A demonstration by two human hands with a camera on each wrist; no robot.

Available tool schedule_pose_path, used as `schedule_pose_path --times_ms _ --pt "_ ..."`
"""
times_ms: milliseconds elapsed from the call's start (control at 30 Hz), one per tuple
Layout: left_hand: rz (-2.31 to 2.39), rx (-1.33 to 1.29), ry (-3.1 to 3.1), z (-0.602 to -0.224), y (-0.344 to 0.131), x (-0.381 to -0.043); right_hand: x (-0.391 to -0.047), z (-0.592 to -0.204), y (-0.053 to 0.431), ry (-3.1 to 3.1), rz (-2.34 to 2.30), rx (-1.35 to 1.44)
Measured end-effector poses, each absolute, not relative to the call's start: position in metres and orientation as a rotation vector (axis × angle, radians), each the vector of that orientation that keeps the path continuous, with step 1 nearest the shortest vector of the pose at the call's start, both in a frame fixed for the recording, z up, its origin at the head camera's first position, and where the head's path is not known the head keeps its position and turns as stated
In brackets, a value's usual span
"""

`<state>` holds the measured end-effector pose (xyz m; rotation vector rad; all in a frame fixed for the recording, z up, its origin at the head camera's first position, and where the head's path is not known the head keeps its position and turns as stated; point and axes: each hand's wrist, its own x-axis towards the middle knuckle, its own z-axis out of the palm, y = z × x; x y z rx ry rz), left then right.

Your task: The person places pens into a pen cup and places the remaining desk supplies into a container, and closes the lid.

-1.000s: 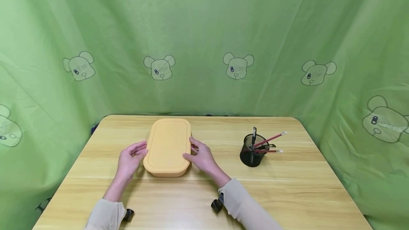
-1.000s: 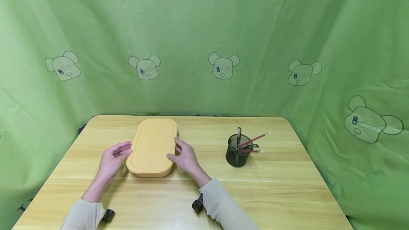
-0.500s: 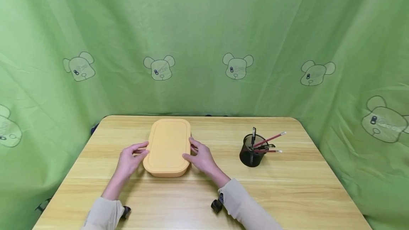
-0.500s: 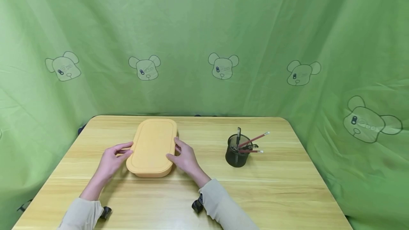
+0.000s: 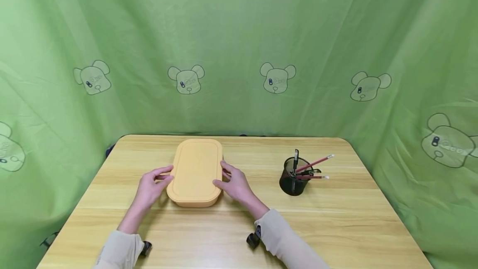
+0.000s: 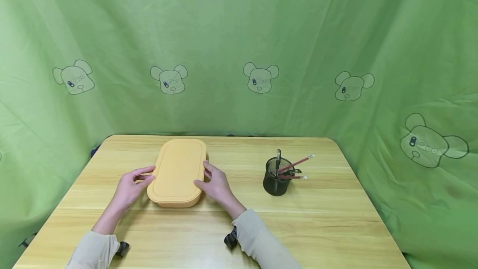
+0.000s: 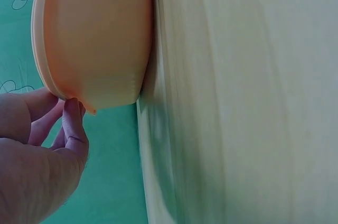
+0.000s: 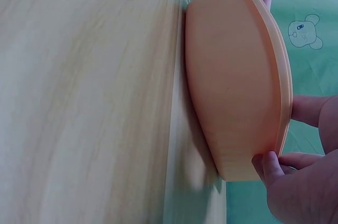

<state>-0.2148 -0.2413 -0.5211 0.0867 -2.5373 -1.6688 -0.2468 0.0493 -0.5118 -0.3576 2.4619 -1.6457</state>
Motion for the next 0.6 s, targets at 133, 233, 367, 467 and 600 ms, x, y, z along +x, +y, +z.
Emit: schedule_pose_path --times_ms 133,233,367,467,600 --pt "-1.670 0.076 -2.537 -0.520 -0.239 -0.216 -0.247 -0.510 0.051 2.476 -1.630 -0.357" --pt "-1.638 0.076 -2.549 -0.518 -0.239 -0.216 -0.247 -0.509 0.052 2.478 -1.613 -0.375" --pt "-1.560 0.085 -2.581 -0.517 -0.242 -0.214 -0.245 -0.508 0.051 2.511 -1.542 -0.404" --pt "-1.525 0.055 -2.598 -0.514 -0.243 -0.213 -0.244 -0.503 0.054 2.576 -1.468 -0.433" --pt "-1.453 -0.071 -2.600 -0.506 -0.246 -0.210 -0.241 -0.489 0.064 2.573 -1.466 -0.515"
